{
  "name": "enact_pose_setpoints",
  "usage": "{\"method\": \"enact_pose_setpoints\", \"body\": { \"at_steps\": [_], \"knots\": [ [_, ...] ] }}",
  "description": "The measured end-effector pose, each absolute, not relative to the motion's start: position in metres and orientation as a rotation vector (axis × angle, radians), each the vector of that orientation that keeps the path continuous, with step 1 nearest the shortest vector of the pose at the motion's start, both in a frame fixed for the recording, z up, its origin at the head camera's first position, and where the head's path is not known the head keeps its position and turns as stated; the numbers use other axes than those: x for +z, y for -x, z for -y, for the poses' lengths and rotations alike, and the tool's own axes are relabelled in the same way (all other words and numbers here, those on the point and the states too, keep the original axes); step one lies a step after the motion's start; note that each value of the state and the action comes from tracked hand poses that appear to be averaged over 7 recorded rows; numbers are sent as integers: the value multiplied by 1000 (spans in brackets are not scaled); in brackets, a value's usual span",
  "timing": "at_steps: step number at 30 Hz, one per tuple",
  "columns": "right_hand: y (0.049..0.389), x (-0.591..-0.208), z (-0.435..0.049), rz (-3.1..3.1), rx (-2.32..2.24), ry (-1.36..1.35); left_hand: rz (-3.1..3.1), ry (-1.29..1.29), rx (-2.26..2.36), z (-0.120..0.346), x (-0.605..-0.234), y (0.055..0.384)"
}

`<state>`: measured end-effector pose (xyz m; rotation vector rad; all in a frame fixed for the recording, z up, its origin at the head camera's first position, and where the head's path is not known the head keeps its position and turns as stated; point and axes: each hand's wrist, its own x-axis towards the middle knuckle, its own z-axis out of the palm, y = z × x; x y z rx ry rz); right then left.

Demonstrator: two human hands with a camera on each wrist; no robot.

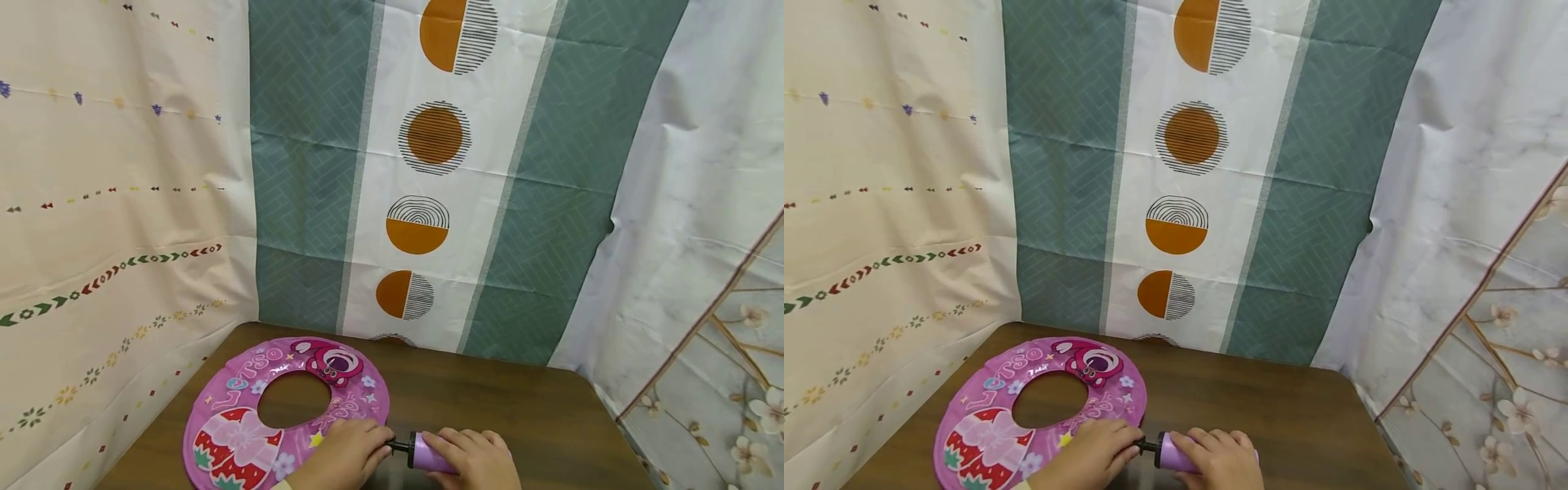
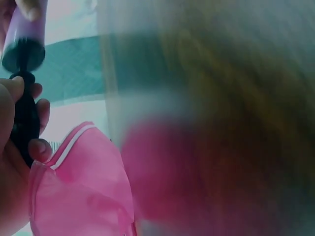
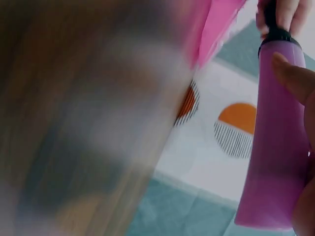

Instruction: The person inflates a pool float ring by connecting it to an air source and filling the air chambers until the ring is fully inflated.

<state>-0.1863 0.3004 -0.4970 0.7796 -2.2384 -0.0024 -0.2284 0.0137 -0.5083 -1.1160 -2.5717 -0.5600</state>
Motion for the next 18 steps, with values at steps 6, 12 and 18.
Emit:
{"method": "enact_pose_setpoints", "body": {
  "at_steps": [6,12,18],
  "knots": [
    [179,-488,-338,2349,-3,-776,2553,1108,-549,1,-506,231],
    [173,-481,-370,2433,-13,-742,2666,1050,-555,13,-502,232],
    [173,-489,-351,2440,-40,-736,2631,1096,-514,5,-508,233]
  ]
}}
